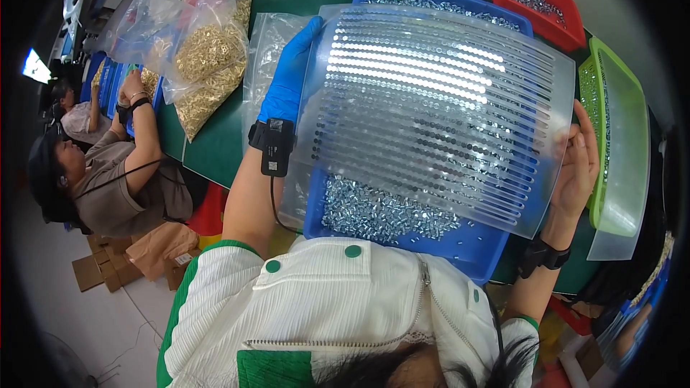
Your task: The person picks up small metal components from a blue tray and places them into the slots of a transparent template. After filling the slots, the person lifts and shakes the template before setting it back down on the tray.
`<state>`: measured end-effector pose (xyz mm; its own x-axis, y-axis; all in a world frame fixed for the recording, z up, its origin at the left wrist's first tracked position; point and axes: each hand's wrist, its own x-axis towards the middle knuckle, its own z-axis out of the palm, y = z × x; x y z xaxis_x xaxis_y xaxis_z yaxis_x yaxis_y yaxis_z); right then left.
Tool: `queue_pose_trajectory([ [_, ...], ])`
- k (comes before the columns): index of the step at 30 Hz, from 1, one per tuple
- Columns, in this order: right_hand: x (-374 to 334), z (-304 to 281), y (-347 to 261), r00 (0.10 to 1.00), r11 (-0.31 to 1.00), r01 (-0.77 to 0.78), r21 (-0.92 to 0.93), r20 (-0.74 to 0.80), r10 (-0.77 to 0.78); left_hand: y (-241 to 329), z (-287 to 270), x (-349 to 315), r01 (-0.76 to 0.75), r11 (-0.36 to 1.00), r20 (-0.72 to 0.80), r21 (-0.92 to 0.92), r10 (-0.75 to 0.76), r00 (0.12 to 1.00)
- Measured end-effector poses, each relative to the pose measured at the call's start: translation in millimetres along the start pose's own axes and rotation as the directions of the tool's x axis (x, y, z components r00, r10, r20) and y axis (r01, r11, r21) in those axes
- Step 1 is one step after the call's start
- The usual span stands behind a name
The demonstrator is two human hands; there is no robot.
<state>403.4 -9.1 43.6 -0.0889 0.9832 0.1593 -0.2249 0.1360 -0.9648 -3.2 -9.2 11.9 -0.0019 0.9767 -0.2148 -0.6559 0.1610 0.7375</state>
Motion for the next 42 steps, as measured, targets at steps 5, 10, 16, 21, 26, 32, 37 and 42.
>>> queue_pose_trajectory([
  [5, -0.1, 3.9, 1.1, 0.999, 0.999, -0.035, -0.005, 0.016, 0.035, 0.0, -2.2, 1.9, 0.009, 0.999, -0.045, 0.031, -0.007, 0.999],
  [10, 4.6, 10.9, 3.2, 0.993, 0.994, -0.099, -0.050, -0.066, 0.095, 1.8, 2.2, -1.0, -0.032, 0.999, -0.053, 0.044, 0.034, 0.998],
  [16, 6.9, 3.9, 13.1, 0.984, 0.979, -0.176, -0.100, -0.046, 0.172, -2.3, 18.4, -3.5, -0.104, 0.994, 0.112, -0.020, 0.106, 0.988],
  [21, 14.9, 17.2, -6.3, 0.995, 0.840, -0.100, -0.534, -0.060, 0.080, -4.1, 7.3, 0.1, -0.119, 0.990, 0.124, -0.075, 0.127, 0.984],
  [26, 18.9, 80.3, -34.0, 0.972, 0.552, 0.186, -0.813, 0.232, 0.015, -5.9, -3.2, 0.9, -0.026, 0.969, 0.161, -0.244, 0.067, 0.985],
  [32, 1.6, 183.0, -22.1, 0.778, 0.516, 0.529, -0.673, 0.628, 0.022, -4.8, -2.2, -6.9, 0.132, 0.909, 0.282, -0.396, -0.017, 0.959],
  [37, 6.6, 212.7, -0.6, 0.682, 0.378, 0.681, -0.627, 0.731, -0.016, -0.8, 7.1, -12.1, 0.124, 0.901, 0.295, -0.415, 0.004, 0.955],
  [42, 7.9, 217.6, 7.7, 0.671, 0.359, 0.697, -0.621, 0.741, -0.020, -5.5, -0.6, -3.7, 0.040, 0.934, 0.212, -0.355, 0.039, 0.976],
])
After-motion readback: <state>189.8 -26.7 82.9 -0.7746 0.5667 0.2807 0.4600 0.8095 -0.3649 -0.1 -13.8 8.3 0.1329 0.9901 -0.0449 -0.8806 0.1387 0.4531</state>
